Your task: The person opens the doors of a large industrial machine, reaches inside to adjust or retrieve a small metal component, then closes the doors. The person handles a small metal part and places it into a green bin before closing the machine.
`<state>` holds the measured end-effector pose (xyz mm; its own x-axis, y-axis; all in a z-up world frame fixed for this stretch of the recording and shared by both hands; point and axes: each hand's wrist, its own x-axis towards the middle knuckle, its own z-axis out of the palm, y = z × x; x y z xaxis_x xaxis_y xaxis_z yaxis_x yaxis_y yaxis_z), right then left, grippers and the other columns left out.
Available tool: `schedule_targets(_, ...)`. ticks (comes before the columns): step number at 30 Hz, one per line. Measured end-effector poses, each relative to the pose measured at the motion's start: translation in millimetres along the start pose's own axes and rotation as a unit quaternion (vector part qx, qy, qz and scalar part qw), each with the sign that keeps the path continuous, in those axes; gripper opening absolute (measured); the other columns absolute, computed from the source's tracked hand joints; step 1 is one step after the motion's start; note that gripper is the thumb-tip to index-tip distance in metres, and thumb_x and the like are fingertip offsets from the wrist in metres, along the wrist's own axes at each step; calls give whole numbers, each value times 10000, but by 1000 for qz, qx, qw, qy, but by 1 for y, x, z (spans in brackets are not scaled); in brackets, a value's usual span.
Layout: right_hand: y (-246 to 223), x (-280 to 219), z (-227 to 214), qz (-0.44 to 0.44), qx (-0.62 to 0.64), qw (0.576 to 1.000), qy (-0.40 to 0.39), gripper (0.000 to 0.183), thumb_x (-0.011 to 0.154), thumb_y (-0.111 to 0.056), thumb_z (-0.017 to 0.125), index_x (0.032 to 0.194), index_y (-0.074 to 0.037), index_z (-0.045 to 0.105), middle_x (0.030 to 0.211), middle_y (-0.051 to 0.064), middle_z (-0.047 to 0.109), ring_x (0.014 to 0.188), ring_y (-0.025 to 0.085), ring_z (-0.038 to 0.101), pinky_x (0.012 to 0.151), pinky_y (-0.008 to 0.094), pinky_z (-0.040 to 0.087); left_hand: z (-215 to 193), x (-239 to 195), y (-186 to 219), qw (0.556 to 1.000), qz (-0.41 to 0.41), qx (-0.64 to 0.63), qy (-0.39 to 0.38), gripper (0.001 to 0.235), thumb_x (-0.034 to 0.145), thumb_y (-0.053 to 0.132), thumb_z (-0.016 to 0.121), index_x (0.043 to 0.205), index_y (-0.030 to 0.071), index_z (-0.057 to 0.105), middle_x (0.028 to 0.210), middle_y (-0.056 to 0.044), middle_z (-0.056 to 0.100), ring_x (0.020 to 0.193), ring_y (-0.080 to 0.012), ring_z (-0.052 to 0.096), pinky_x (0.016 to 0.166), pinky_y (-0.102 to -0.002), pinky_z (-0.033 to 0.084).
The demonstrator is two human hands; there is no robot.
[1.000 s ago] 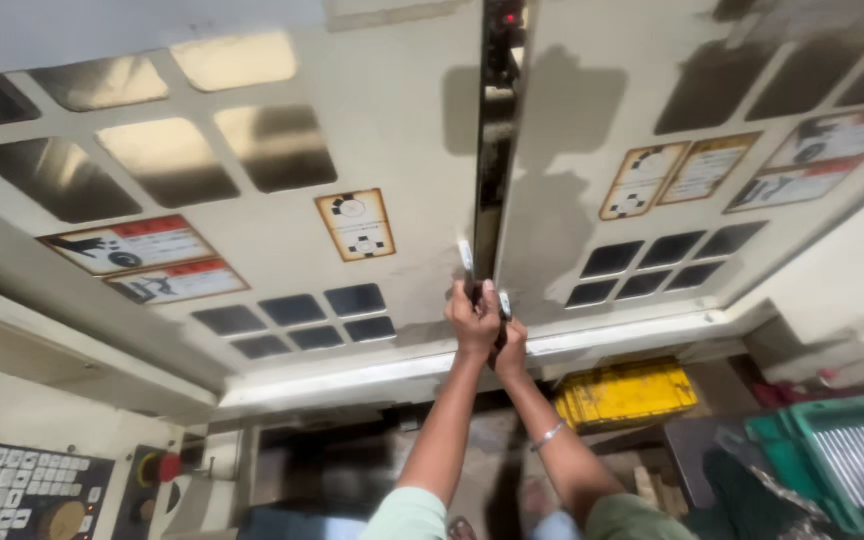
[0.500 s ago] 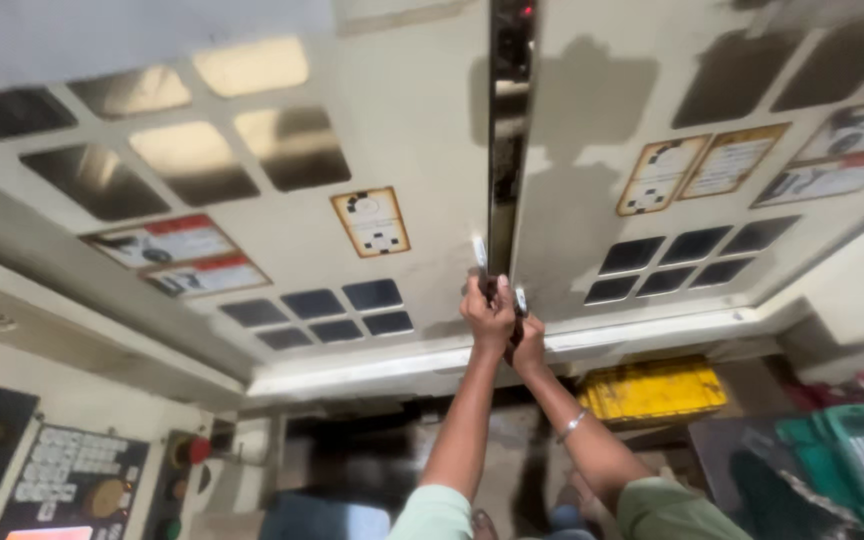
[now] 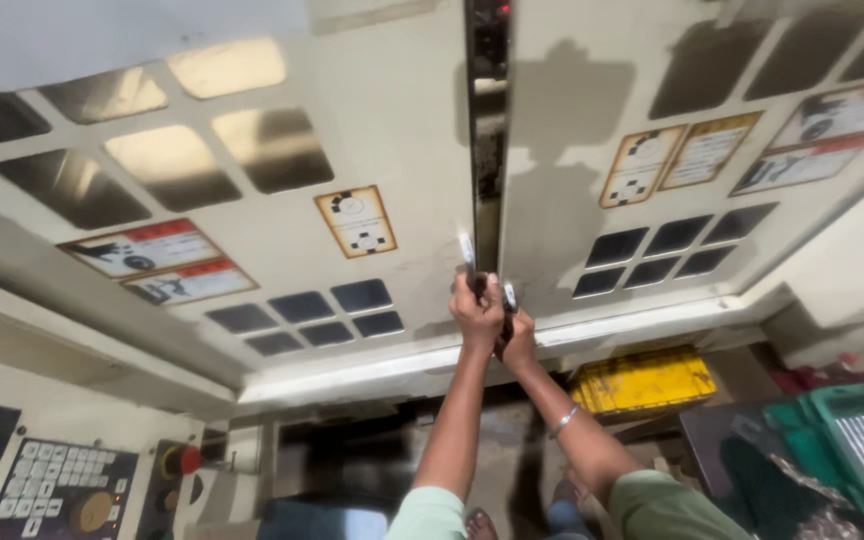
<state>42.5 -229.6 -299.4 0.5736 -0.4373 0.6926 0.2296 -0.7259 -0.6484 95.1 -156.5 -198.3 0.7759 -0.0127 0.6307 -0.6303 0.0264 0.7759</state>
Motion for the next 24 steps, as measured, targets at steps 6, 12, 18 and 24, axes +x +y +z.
schedule_targets(6, -15, 6, -5, -14, -5, 1000, -1, 303, 831, -84, 729, 1128, -27, 743, 998, 190, 749, 938, 386, 728, 821, 436, 563, -4, 2, 10, 1000, -13, -15, -10, 154, 951, 155, 704, 954, 38, 604, 700, -75, 639, 568, -197, 628, 558, -339, 507)
schedule_targets(12, -19, 12, -9, -8, 6, 1000, 5, 290, 800, -75, 737, 1084, -18, 733, 987, 196, 735, 927, 377, 729, 801, 417, 563, -1, 4, 9, 1000, 9, -17, -10, 135, 948, 130, 687, 963, 28, 601, 736, -96, 647, 611, -243, 639, 578, -369, 504)
schedule_targets(18, -23, 11, -7, 2, -1, 1000, 2, 284, 817, -68, 741, 1096, -21, 745, 997, 184, 740, 916, 364, 731, 791, 418, 566, -2, 4, 7, 1000, 5, -17, -10, 122, 938, 107, 681, 970, 30, 592, 727, -97, 637, 581, -235, 615, 561, -366, 500)
schedule_targets(24, -16, 9, -4, -11, 1, 1000, 10, 285, 823, -70, 735, 1104, -25, 744, 998, 180, 743, 916, 357, 732, 781, 420, 566, 0, 2, 4, 1000, 4, -23, -2, 104, 936, 85, 673, 963, 33, 587, 705, -84, 617, 548, -205, 584, 543, -351, 495)
